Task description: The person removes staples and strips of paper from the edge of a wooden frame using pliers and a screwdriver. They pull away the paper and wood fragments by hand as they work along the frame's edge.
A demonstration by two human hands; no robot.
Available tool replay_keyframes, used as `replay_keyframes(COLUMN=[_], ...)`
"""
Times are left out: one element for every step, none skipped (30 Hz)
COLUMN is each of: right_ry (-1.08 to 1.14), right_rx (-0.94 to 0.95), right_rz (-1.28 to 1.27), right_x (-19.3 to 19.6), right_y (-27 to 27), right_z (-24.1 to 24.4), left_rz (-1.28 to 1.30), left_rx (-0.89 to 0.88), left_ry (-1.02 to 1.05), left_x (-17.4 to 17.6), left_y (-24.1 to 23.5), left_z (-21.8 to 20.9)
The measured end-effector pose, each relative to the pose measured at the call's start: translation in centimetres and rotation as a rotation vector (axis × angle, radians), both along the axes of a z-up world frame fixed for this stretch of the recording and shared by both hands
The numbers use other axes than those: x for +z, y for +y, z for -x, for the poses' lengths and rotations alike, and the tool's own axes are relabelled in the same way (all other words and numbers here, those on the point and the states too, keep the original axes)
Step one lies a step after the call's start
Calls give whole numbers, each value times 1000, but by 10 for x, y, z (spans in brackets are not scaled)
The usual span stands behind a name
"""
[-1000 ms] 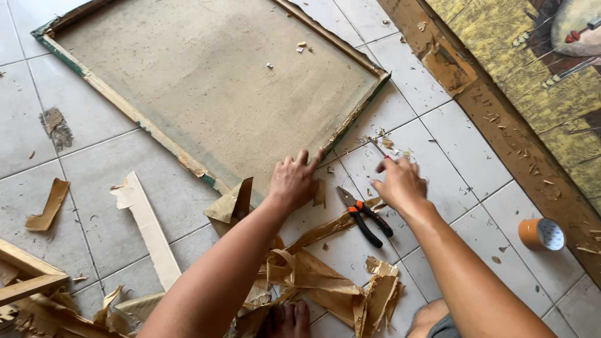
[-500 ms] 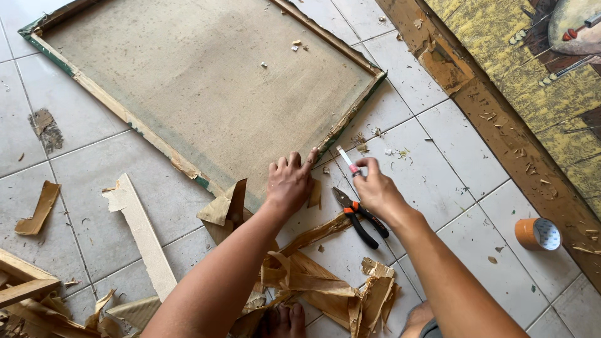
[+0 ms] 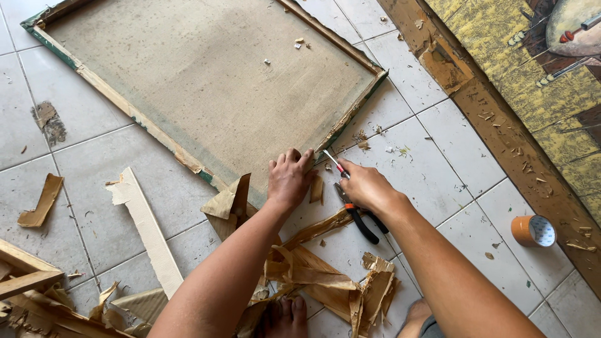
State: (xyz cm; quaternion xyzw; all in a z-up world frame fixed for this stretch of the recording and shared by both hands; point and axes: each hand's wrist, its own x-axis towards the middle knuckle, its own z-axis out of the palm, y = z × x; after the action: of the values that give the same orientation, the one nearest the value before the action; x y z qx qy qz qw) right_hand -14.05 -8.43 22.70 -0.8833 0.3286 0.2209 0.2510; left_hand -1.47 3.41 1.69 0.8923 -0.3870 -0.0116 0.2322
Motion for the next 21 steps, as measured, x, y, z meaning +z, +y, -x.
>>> replay_keyframes(right_ry=[2, 5, 8, 9, 12, 16, 19, 0, -19, -19, -1, 20, 23, 14, 4, 7, 12, 17, 20, 45, 70], right_rx=[1, 22, 44, 44, 36, 27, 27, 15, 3, 2, 10, 18, 16, 13, 9, 8, -11, -32, -33, -26, -18], right_rz=[0, 6, 11, 12, 10, 7, 7, -26, -58, -57, -48, -40, -40, -43, -46, -46, -56, -67, -67, -57, -48], right_x=[0, 0, 0, -6, -11, -17, -12, -8, -3, -5, -7, -10, -16, -22, -27, -21, -15, -9, -4, 0, 5], right_y=[0, 0, -1, -5, -9, -13, -9, -7, -4, -5, -6, -6, -10, -13, -16, -12, -9, -6, -2, 2, 7], right_z=[-1, -3, -4, -6, -8, -10, -11, -13, -15, -16, -16, -16, -17, -19, -21, -22, -23, -24, -26, -27, -28], left_rz=[0, -4, -9, -8, -13, -19, -19, -21, -22, -21, -25, -30, -30, -33, -35, -35, -36, -39, -39, -41, -44], left_rx=[1, 2, 4, 5, 2, -1, -1, -6, -10, -11, -15, -21, -22, -24, -27, -27, -31, -36, -37, -44, -51], left_ry=[2, -4, -10, -9, -5, 0, 2, 9, 17, 17, 11, 7, 11, 13, 15, 18, 26, 34, 37, 43, 49], left_x=[2, 4, 6, 6, 7, 7, 8, 9, 10, 12, 13, 14, 15, 16, 16, 18, 21, 23, 25, 27, 28], left_y=[2, 2, 2, 2, 1, 1, 2, 2, 2, 2, 2, 3, 2, 3, 3, 3, 3, 3, 3, 4, 5], left_z=[1, 1, 1, 1, 1, 1, 2, 1, 0, 0, 0, 1, 1, 1, 0, 0, 0, 0, -1, -1, -1])
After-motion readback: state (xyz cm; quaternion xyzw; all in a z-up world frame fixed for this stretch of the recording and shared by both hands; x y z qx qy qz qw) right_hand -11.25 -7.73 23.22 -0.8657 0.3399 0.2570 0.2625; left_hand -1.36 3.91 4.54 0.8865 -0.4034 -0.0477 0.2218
